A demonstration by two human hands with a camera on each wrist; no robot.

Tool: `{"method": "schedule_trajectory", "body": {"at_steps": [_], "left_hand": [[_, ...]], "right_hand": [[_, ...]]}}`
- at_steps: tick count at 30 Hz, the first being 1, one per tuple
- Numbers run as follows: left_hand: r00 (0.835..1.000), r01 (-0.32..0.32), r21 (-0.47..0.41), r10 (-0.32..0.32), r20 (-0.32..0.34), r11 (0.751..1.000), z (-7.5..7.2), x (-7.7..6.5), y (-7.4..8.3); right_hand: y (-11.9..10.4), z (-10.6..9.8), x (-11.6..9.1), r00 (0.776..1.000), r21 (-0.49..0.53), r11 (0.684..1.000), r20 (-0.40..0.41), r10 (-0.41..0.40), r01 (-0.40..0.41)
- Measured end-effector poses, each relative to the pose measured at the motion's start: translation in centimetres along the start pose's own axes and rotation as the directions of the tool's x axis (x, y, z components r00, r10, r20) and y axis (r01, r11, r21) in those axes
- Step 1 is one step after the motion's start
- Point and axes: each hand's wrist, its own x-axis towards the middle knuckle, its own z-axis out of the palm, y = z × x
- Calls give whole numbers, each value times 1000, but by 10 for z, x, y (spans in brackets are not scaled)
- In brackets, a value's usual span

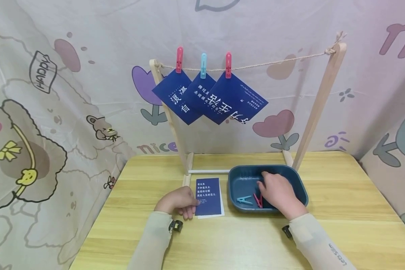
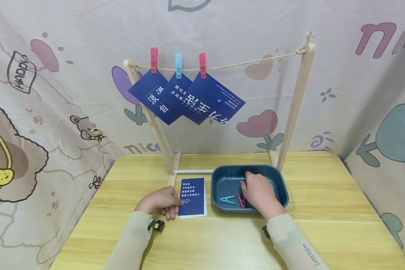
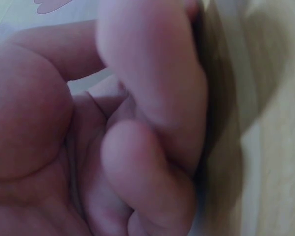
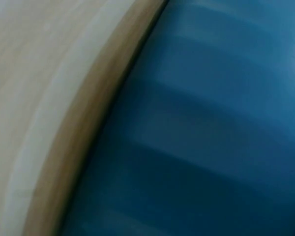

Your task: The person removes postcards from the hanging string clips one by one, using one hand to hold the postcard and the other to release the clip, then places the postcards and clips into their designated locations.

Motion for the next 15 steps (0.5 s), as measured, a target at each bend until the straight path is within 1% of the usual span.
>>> {"method": "schedule_trajectory", "body": {"at_steps": [4,11,15], "left_hand": [[1000,1,-3,-1,-3,1000,-1,0,1],[1000,7,-8,-6,5,1000,0,-2,2],[1000,0,-7,0,2,1000,-1,-3,3]], "right_hand": [[1,0,1,1000,2,1000,-14,-7,7],[2,1,1,1000,4,1000,0,-3,3],[1,0,1,1000,1,1000,-8,-5,5]]}}
